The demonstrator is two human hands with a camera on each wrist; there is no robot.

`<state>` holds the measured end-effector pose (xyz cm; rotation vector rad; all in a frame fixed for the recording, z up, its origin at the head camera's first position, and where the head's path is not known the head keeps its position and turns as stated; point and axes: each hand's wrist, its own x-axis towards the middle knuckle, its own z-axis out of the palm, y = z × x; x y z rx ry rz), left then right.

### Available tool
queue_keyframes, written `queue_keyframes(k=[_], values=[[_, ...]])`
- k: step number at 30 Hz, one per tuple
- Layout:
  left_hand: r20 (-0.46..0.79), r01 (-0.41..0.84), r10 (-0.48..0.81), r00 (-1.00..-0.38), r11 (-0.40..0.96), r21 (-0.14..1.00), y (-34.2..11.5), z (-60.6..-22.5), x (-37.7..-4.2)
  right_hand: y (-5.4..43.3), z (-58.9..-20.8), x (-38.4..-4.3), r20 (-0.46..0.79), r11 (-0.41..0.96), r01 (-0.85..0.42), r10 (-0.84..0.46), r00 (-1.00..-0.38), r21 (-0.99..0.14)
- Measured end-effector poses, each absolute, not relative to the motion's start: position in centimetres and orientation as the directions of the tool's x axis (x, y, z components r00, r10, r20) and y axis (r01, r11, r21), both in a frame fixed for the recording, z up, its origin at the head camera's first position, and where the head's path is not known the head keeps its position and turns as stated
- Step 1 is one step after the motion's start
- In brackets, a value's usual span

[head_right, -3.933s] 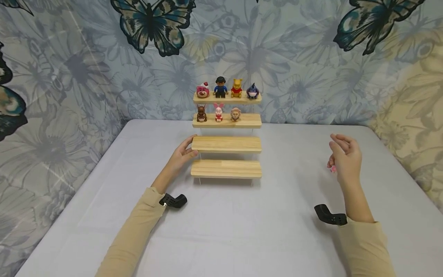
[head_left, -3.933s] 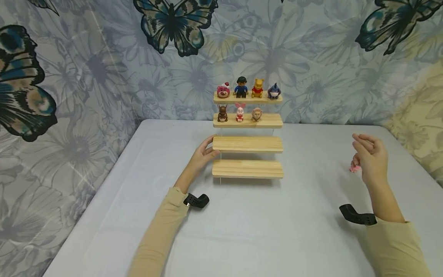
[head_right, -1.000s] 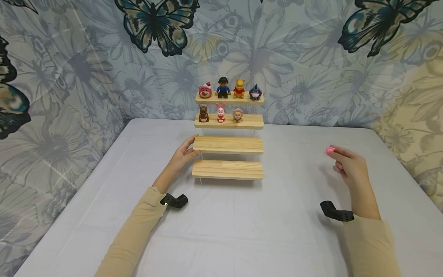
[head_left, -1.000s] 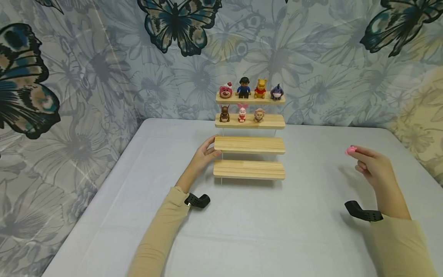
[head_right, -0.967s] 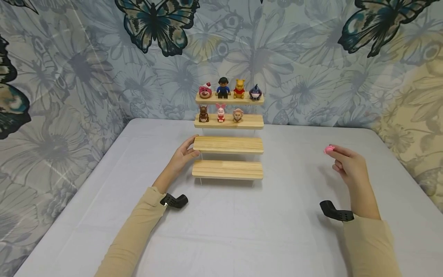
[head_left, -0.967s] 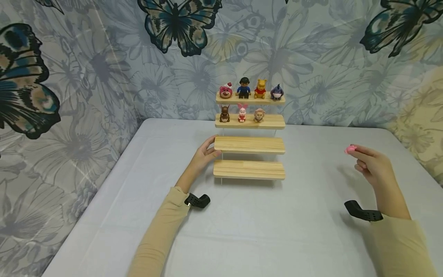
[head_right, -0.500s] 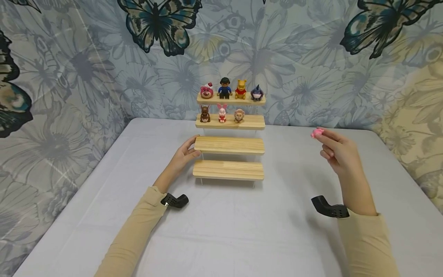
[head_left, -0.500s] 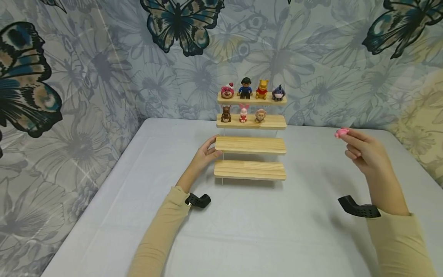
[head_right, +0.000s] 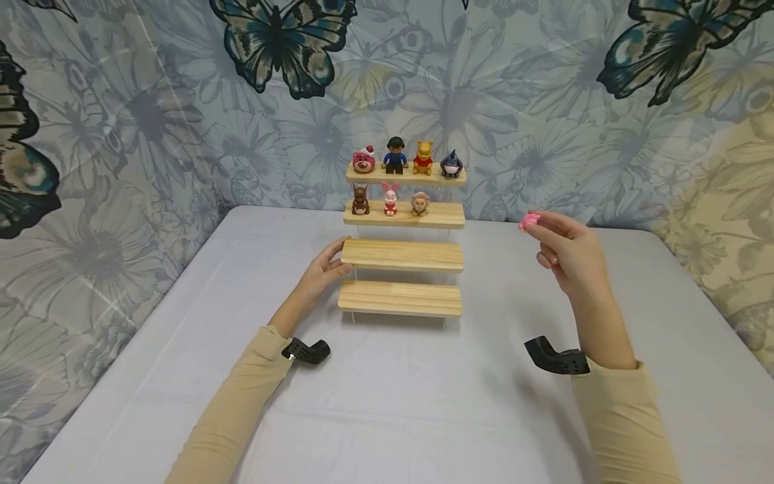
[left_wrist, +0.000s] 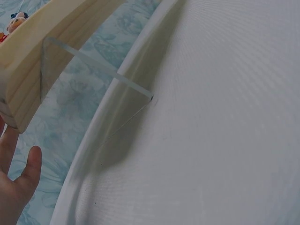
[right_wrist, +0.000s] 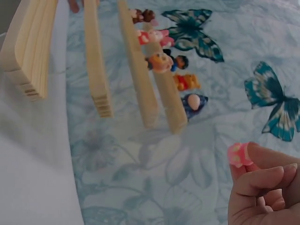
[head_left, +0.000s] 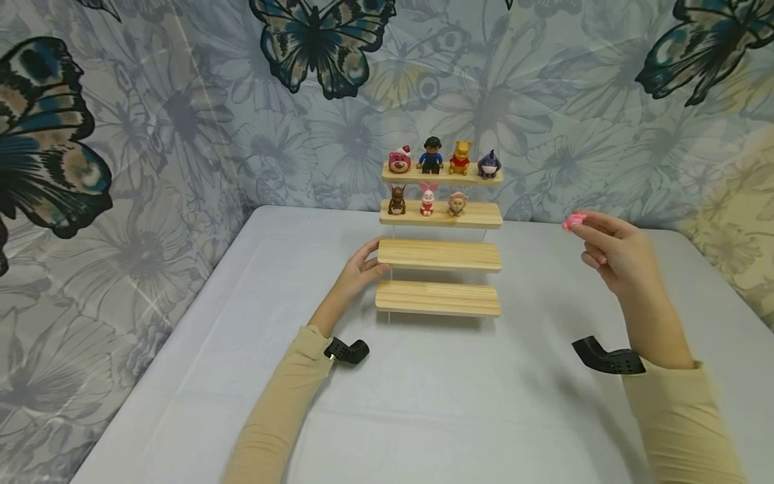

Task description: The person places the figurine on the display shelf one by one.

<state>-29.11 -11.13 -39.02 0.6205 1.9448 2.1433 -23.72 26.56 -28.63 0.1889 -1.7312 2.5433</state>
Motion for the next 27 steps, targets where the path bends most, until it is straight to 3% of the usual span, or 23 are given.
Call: queue_keyframes(k=[13,22,27], values=[[0.174,0.134,0.4,-0.9,-0.128,0.983,-10.9,-38.7,-28.8,22.2,-29.0,-26.5,0.237,0.003,-0.237,0.092,-0.967,-0.971],[0.194,0.149,0.412,-0.89,-0.139,0.979,-10.8,-40.6,-30.0,19.3,-29.8,-29.3,0.257,0.137,-0.245,0.075,-0.964,-0.96],[0.22,0.177,0.396,-0.892,-0.142,0.974,-11.0,-40.8,-30.2,18.1,-30.1,-30.3,0.254,0.124,-0.243,0.075,-0.964,-0.962]])
